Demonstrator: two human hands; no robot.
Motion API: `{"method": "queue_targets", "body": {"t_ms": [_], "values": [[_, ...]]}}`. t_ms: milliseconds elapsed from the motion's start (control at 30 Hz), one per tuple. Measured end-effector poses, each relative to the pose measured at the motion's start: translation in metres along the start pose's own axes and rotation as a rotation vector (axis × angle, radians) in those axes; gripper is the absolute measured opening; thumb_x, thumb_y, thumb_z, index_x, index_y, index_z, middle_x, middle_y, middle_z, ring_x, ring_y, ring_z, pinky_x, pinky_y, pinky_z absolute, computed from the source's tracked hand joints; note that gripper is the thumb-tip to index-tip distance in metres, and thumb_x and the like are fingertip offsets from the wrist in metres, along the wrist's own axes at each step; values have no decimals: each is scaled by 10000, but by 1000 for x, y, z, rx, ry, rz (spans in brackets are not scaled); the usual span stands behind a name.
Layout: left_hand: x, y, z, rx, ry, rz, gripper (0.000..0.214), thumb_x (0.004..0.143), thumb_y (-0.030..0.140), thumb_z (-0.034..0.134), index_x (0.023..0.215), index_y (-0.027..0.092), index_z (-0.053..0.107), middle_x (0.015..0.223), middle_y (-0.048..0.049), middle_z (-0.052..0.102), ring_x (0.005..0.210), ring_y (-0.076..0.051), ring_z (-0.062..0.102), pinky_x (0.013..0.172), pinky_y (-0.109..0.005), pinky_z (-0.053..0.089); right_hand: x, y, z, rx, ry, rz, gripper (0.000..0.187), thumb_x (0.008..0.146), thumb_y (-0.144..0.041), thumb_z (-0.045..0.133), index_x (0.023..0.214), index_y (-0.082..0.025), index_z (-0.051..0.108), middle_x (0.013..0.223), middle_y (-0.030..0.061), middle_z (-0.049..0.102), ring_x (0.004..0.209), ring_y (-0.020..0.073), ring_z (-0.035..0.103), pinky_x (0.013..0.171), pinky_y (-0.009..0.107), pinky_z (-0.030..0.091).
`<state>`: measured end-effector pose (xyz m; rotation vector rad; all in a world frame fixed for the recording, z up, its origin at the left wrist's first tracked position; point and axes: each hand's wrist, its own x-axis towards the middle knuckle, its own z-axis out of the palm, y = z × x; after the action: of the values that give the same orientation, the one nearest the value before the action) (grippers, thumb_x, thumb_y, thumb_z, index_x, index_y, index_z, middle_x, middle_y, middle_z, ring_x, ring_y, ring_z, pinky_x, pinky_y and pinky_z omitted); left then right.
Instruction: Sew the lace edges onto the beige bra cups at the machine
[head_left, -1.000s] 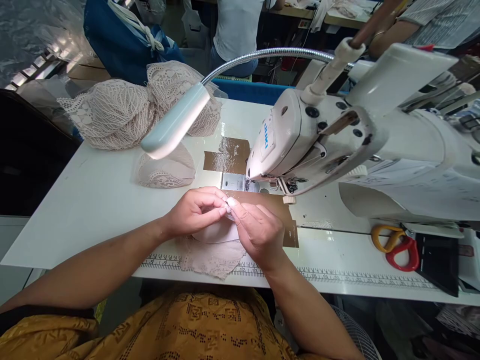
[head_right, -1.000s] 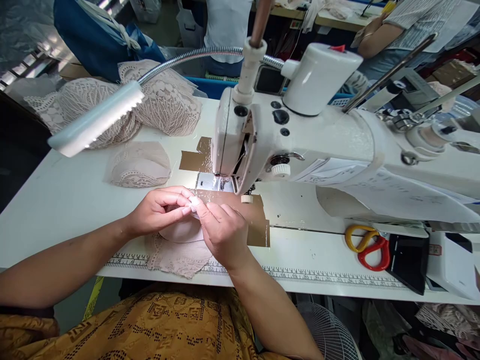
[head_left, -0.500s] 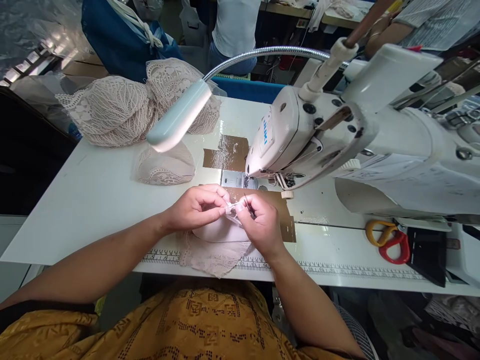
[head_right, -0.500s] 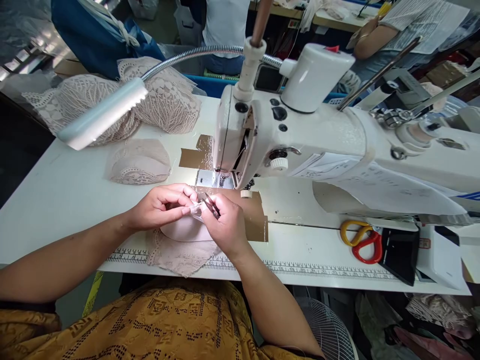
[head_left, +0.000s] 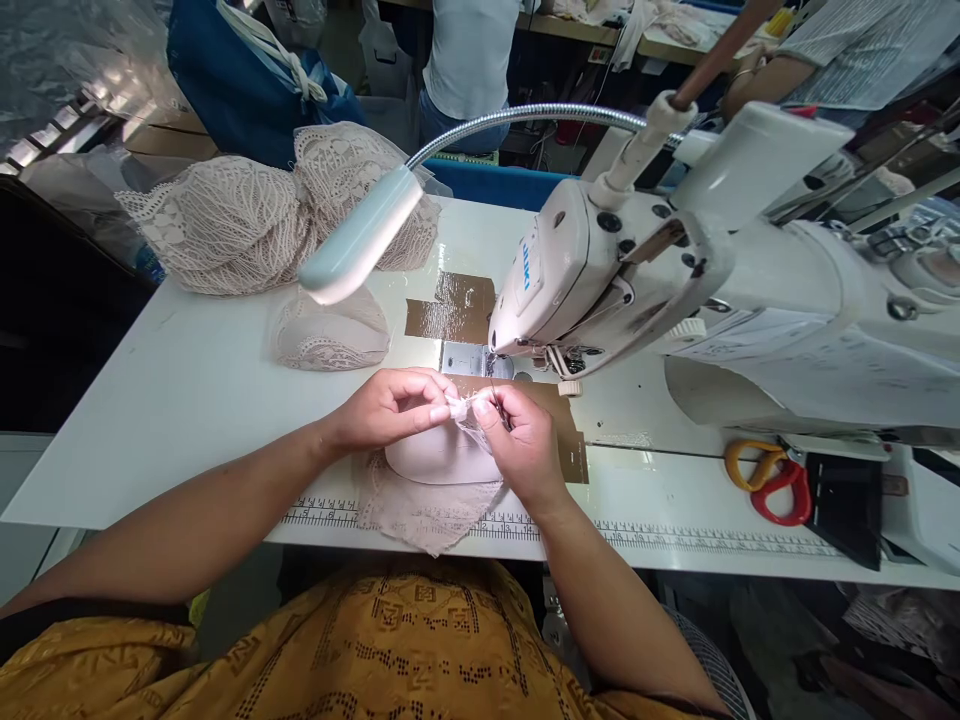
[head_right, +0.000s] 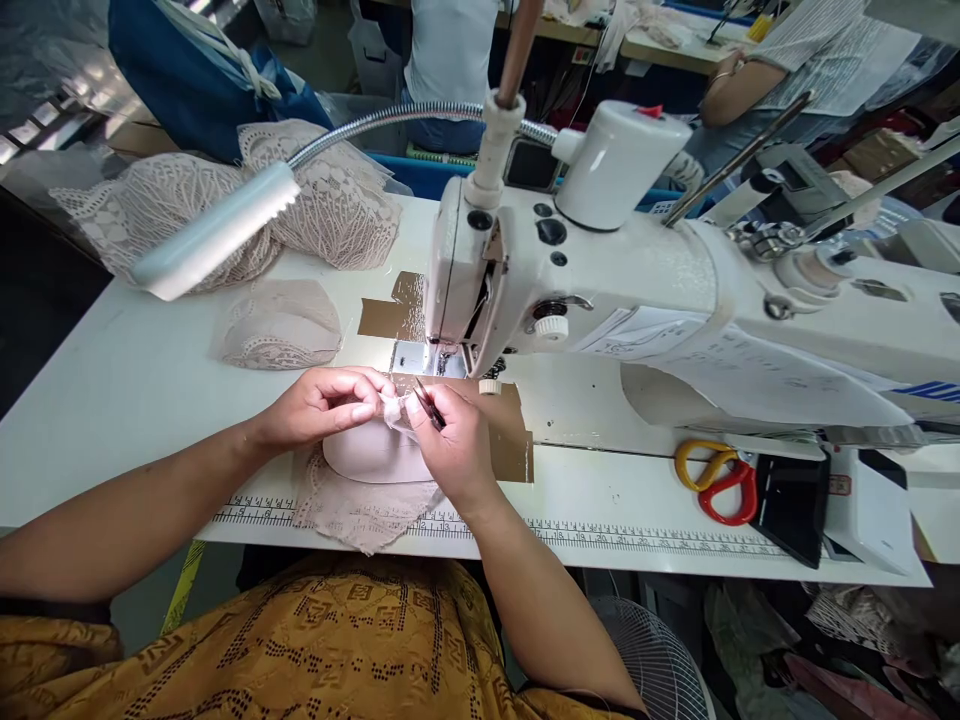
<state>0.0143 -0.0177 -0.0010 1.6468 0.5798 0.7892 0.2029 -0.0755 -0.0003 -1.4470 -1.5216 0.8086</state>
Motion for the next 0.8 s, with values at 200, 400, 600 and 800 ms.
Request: {"method": "queue_targets", "body": {"t_ms": [200, 400, 600, 800], "values": [[-1, -4, 1, 55, 81, -202, 257, 821, 288, 673, 1025, 142, 620, 937, -67, 655, 851, -155, 621, 750, -252, 516, 0, 8, -1, 71, -19, 20, 249, 913, -382, 503, 909, -192, 664, 867, 51, 688, 816, 185, 631, 725, 303, 495], [0, -1, -1, 38, 33, -292, 204, 842, 337, 638, 851, 134, 659, 831, -39, 654, 777, -139, 601, 695, -236, 483, -2, 5, 0, 85, -83, 114, 458, 766, -399, 683, 1165, -184, 617, 863, 27, 678, 684, 151, 595, 625, 270, 483], [0, 2, -3, -200, 14, -473, 236, 795, 347, 715, 848, 133, 631, 742, -15, 623, 627, -97, 555, 539, -189, 431, 2, 4, -1, 54, -50, 149, 199, 837, -320, 566, 691, -185, 574, 651, -26, 535, 608, 117, 473, 580, 236, 387], [1, 3, -4, -255, 88, -494, 251, 842, 378, 653, 773, 141, 605, 624, 33, 534, 515, -61, 446, 483, -171, 352, 1, 8, -1, 135, -74, 168, 206, 838, -287, 538, 657, -199, 496, 629, -44, 464, 586, 108, 413, 568, 235, 356]]}}
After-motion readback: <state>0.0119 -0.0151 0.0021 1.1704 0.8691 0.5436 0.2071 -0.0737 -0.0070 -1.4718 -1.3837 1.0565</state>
